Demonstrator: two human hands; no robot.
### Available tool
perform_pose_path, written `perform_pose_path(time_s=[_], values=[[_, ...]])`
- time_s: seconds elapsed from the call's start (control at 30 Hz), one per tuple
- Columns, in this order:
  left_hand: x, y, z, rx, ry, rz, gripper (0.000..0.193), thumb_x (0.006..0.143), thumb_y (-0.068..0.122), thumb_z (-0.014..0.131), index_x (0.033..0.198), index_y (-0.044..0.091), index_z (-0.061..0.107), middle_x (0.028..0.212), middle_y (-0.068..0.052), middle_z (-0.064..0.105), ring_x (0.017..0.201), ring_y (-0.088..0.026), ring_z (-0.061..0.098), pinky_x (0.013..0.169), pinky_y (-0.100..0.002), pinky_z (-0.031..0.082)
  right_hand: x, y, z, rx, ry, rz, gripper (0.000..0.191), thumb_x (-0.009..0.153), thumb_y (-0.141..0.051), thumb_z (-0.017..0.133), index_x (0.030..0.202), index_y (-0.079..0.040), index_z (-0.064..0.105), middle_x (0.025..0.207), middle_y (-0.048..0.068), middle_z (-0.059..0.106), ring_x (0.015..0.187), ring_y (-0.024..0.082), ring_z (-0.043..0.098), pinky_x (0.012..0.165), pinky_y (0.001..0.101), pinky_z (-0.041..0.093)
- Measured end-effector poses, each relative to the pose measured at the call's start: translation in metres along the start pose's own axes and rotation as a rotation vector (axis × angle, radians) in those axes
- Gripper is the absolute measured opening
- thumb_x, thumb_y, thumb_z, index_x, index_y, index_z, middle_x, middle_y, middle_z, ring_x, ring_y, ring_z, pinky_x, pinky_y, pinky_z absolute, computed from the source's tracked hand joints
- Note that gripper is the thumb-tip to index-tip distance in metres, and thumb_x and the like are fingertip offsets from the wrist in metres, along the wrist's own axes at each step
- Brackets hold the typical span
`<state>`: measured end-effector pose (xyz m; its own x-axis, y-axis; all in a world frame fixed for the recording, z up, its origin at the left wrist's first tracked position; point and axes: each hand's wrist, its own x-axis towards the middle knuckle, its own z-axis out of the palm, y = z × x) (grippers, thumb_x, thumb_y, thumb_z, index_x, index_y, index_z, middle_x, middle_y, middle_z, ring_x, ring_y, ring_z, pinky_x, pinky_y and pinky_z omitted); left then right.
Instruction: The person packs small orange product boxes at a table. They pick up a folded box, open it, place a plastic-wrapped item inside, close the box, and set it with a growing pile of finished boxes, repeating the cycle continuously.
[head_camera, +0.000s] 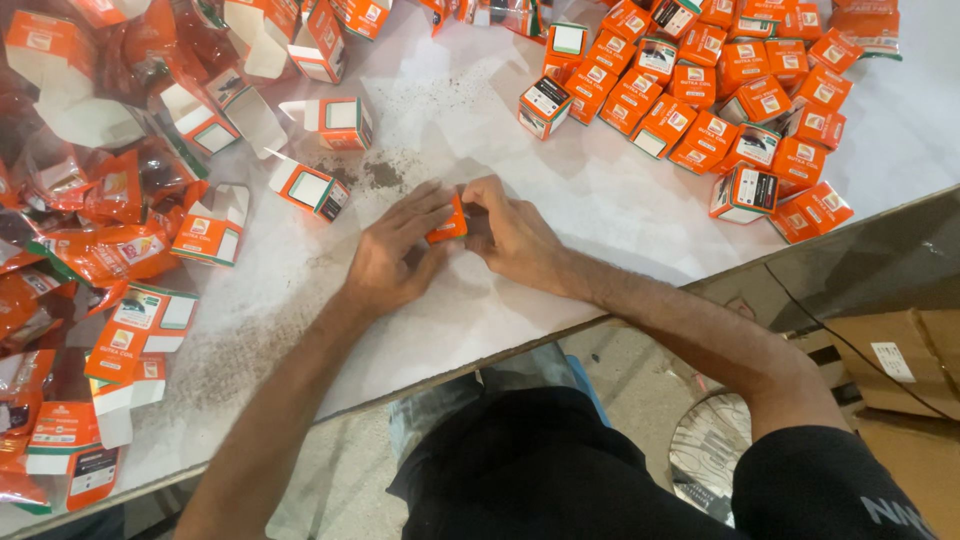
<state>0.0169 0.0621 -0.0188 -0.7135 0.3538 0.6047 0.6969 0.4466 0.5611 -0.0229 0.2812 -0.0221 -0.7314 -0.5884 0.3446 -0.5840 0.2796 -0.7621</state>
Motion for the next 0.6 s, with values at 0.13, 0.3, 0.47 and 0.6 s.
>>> perform_pose_path(time_s=[0.13,0.3,0.47,0.6], values=[[-0.002,-0.001,0.004,-0.287,0.034,-0.367,0.031,0.088,0.008,0.076,0.114,0.002,0.06,0.141,-0.019,0.059,0.133,-0.036,0.06,0.09,-0.041,0.06,-0.001,0.002,0.0,-0.045,-0.026,-0.009,0.049,0.091,-0.002,0.075,0.125,-0.007,0.04,0.123,0.014,0.069,0.114,0.031,0.074,0.086,0.0403,0.06],[-0.004,-0.006,0.009,-0.181,0.061,-0.1,0.016,0.097,0.001,0.073,0.109,0.001,0.062,0.138,-0.018,0.067,0.14,-0.041,0.06,0.116,-0.049,0.051,0.0,-0.004,-0.002,-0.132,0.002,-0.138,0.047,0.09,-0.001,0.078,0.124,-0.008,0.047,0.129,0.014,0.066,0.111,0.037,0.07,0.086,0.0416,0.059],[-0.004,-0.008,0.001,0.007,-0.046,0.038,0.019,0.093,0.007,0.074,0.108,0.002,0.064,0.147,-0.021,0.06,0.146,-0.043,0.049,0.118,-0.053,0.045,-0.001,-0.005,-0.006,-0.131,-0.005,-0.12,0.039,0.087,-0.001,0.075,0.119,-0.009,0.055,0.139,0.017,0.061,0.106,0.037,0.069,0.085,0.0428,0.058],[-0.012,0.0,-0.007,0.176,-0.088,0.11,0.031,0.091,0.014,0.078,0.118,0.005,0.067,0.153,-0.024,0.052,0.149,-0.043,0.039,0.123,-0.061,0.031,-0.004,-0.003,-0.005,-0.161,-0.011,-0.203,0.027,0.089,-0.001,0.074,0.111,-0.011,0.063,0.142,0.017,0.059,0.106,0.037,0.07,0.085,0.0418,0.058]])
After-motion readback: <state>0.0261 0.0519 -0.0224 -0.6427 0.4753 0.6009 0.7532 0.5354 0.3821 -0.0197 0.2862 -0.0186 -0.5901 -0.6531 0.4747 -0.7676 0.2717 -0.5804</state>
